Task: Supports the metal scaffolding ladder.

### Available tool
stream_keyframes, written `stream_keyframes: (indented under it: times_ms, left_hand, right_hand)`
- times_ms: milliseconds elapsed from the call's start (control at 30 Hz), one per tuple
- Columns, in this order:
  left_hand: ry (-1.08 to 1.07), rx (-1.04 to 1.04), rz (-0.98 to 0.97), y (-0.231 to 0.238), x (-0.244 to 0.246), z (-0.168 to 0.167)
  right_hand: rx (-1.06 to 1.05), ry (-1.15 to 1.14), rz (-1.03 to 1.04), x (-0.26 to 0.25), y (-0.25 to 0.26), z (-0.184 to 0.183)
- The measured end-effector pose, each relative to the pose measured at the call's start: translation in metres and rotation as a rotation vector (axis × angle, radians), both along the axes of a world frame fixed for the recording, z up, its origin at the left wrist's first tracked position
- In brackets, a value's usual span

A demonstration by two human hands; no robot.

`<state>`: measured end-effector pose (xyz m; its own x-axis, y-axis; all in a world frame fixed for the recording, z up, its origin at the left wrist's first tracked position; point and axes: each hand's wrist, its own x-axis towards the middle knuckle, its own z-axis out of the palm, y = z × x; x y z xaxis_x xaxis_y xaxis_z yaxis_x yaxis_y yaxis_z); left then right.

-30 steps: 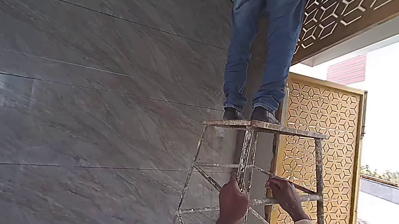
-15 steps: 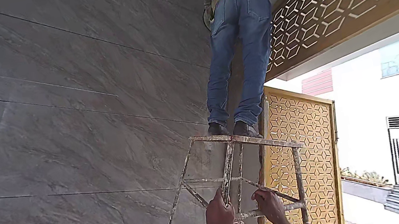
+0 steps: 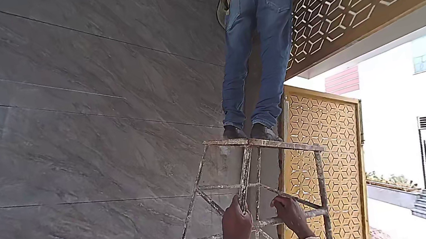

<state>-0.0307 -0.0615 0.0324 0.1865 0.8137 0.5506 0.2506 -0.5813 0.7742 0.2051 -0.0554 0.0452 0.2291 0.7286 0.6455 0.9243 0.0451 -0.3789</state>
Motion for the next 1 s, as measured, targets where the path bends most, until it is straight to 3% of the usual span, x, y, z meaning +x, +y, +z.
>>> stream_keyframes:
  times_ms: [1000]
  left_hand:
    - [0.073, -0.011, 0.015, -0.0036, -0.0031, 0.0037]
  right_hand:
    - [0.034, 0.017, 0.009, -0.0038, -0.0018, -0.0019]
